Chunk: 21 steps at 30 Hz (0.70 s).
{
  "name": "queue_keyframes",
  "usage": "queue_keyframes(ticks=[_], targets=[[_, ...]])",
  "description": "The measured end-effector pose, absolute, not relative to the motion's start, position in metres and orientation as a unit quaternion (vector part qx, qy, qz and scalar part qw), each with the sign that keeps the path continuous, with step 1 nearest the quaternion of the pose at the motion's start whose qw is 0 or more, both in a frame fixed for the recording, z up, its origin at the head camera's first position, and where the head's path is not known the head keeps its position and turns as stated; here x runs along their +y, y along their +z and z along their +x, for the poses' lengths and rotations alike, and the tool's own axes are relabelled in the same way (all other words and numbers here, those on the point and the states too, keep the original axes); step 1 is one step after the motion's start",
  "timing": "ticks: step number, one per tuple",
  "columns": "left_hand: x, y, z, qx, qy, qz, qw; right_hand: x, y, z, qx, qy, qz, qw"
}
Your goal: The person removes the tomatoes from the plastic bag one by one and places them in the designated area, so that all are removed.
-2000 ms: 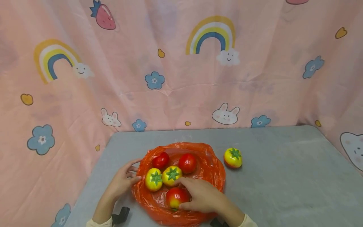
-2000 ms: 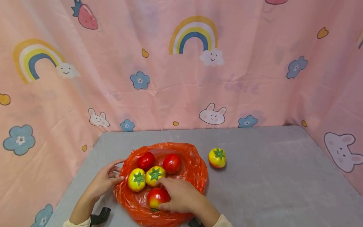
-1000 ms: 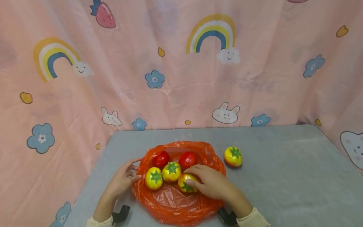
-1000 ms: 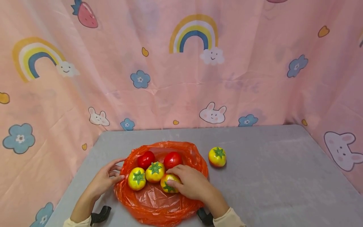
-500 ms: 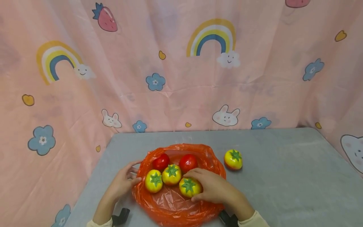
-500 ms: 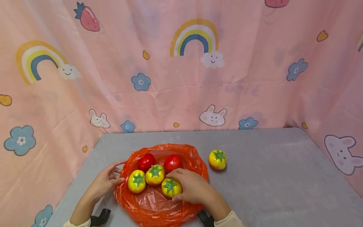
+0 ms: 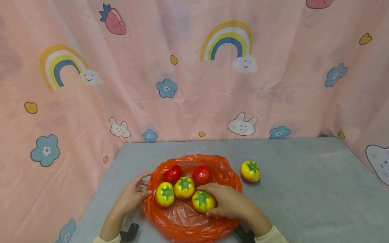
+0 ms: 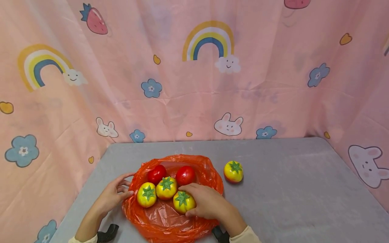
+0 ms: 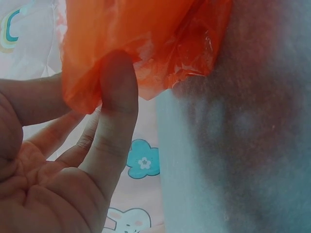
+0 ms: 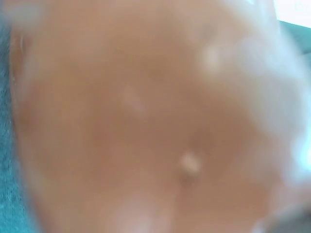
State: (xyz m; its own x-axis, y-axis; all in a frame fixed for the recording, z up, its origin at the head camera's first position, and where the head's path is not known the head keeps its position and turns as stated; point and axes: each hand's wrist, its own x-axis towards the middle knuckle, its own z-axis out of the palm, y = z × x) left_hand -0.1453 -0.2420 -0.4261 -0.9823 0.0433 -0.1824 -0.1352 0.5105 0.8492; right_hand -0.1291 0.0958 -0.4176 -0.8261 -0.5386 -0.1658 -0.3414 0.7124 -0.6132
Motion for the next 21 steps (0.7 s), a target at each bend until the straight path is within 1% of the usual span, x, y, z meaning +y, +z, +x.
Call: queue_keyframes(ticks=[11,17,21], targets=[[-0.242,-0.428,-0.146,0.863,0.495,-0.035,0.095,0.100,-0.415,-0.129,0.916,-0.298,-0.230,0.143],[-0.243,-0.427,-0.146,0.865,0.491,-0.035,0.098,0.113,-0.407,-0.127,0.916,-0.314,-0.206,0.137],[-0.244,-0.426,-0.146,0.869,0.483,-0.043,0.099,0.124,-0.403,-0.125,0.922,-0.312,-0.197,0.119]])
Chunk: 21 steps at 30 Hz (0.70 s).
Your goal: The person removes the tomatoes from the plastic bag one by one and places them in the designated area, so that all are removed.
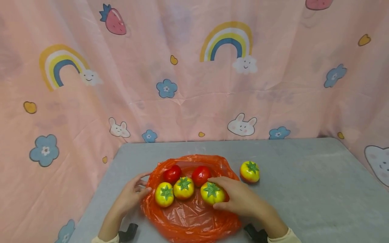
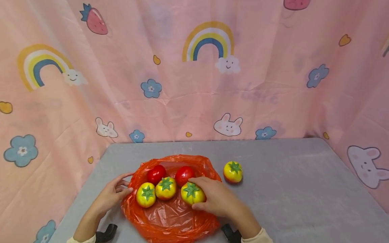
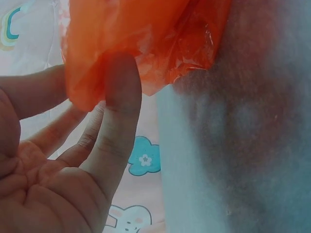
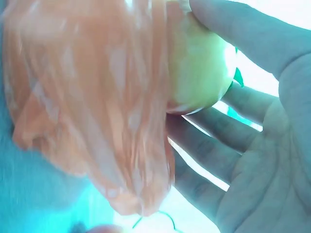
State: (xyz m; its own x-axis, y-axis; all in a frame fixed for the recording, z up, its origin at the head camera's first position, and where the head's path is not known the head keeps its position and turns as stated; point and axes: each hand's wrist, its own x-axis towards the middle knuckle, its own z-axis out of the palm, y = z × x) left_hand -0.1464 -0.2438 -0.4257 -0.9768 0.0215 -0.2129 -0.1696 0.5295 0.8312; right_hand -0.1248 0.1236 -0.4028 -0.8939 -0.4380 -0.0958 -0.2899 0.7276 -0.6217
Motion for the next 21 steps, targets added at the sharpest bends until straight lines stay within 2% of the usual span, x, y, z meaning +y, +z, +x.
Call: queue_keyframes(ticks=[8,21], targets=[[-0.245,-0.424,-0.146,0.870,0.484,-0.042,0.086,0.138,-0.396,-0.125,0.935,-0.301,-0.166,0.085],[-0.245,-0.426,-0.146,0.868,0.490,-0.023,0.080,0.148,-0.392,-0.112,0.931,-0.318,-0.123,0.130]])
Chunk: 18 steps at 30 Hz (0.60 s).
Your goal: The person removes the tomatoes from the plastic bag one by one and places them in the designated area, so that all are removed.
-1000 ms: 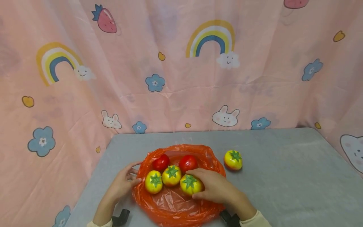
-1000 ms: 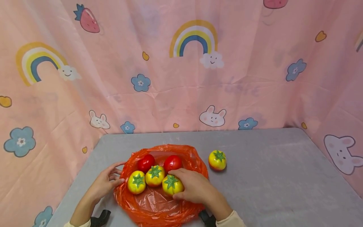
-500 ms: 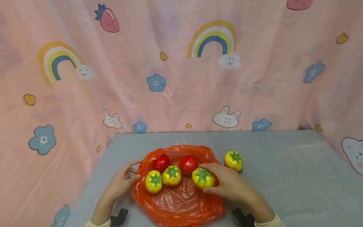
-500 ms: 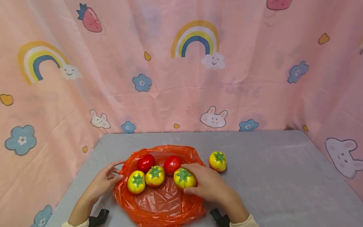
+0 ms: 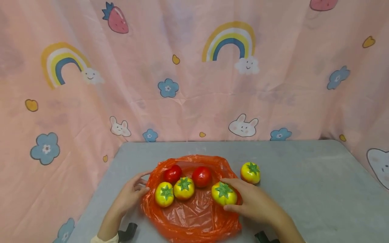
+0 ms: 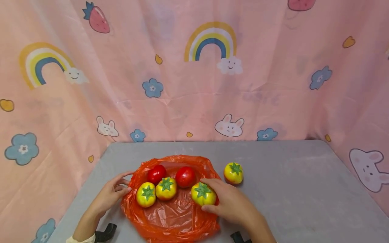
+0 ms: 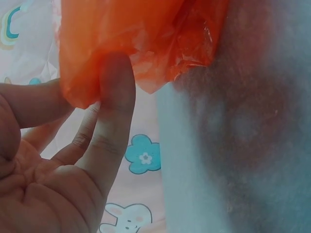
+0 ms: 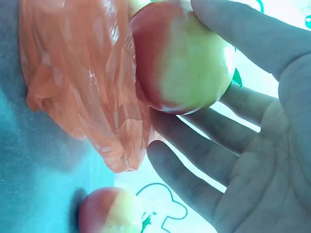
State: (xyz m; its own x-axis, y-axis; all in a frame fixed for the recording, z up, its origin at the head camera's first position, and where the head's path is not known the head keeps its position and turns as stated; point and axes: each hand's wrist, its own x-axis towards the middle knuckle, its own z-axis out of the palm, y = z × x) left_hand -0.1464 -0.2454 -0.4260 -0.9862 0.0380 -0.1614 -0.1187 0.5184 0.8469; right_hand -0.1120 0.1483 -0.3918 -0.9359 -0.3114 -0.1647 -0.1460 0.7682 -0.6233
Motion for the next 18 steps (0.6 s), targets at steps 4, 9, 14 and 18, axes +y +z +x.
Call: queue_keyframes(ticks=[4,9,14,18], targets=[[-0.2479,-0.4237,-0.1452,0.872,0.484,-0.014,0.072,0.1445,-0.3904,-0.1058,0.932,-0.313,-0.099,0.151],[-0.2471,-0.4224,-0.1446,0.875,0.479,-0.014,0.073,0.1421,-0.3903,-0.1023,0.931,-0.314,-0.097,0.157],[-0.2471,-0.4230,-0.1449,0.876,0.475,-0.023,0.076,0.1424,-0.3923,-0.1047,0.930,-0.323,-0.088,0.152],[-0.2473,-0.4238,-0.1458,0.878,0.472,-0.022,0.076,0.1500,-0.3945,-0.1082,0.929,-0.338,-0.098,0.116]])
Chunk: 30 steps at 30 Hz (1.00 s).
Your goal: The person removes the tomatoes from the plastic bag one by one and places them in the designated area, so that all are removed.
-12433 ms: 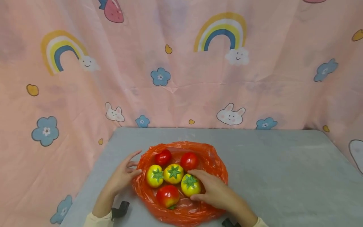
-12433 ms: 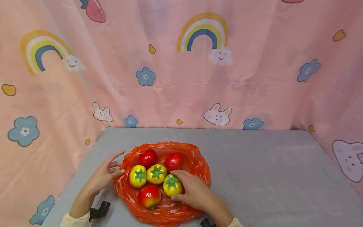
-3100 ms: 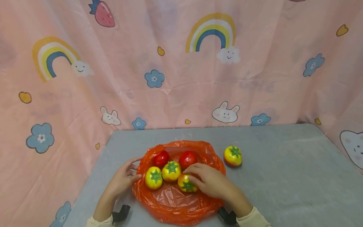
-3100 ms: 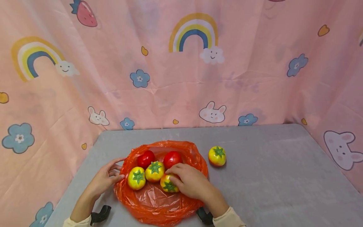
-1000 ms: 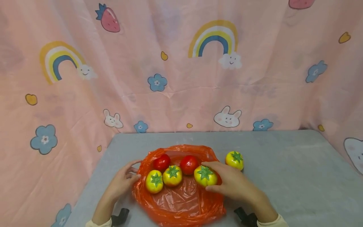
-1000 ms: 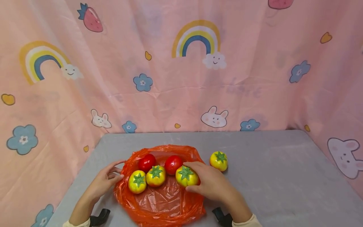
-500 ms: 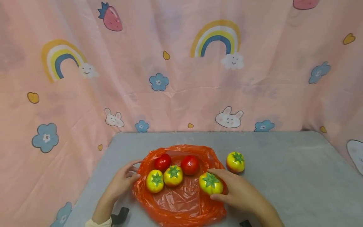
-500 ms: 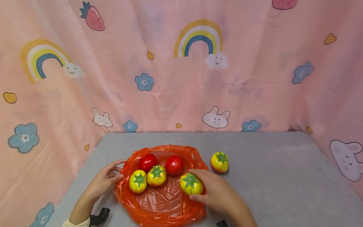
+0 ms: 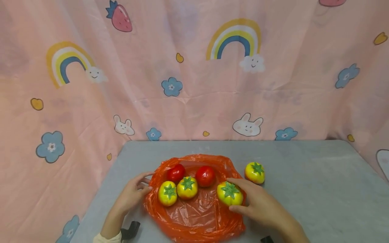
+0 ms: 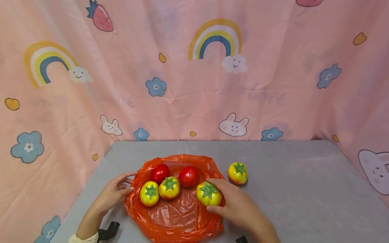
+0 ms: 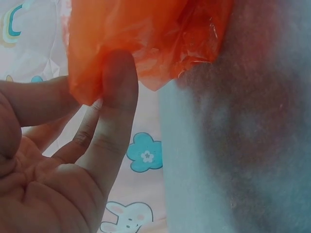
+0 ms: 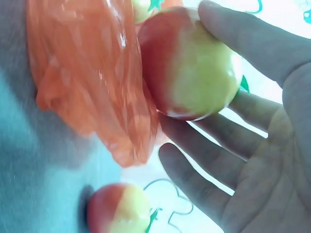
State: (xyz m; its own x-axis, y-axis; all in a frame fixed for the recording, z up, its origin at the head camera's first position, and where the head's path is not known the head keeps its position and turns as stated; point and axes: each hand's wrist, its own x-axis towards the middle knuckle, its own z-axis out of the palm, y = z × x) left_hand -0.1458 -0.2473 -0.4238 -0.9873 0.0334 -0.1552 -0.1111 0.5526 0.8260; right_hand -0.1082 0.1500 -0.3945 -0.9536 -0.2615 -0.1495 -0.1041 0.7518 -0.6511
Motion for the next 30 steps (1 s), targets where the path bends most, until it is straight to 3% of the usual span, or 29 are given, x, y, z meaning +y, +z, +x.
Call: queue_keyframes(ticks=[6,14,30], targets=[[-0.247,-0.423,-0.146,0.876,0.476,-0.020,0.075,0.167,-0.395,-0.116,0.930,-0.346,-0.102,0.072],[-0.246,-0.425,-0.147,0.878,0.472,-0.030,0.070,0.198,-0.403,-0.130,0.943,-0.331,-0.040,0.021],[-0.248,-0.423,-0.145,0.869,0.489,-0.012,0.073,0.248,-0.431,-0.147,0.933,-0.352,0.078,-0.008]])
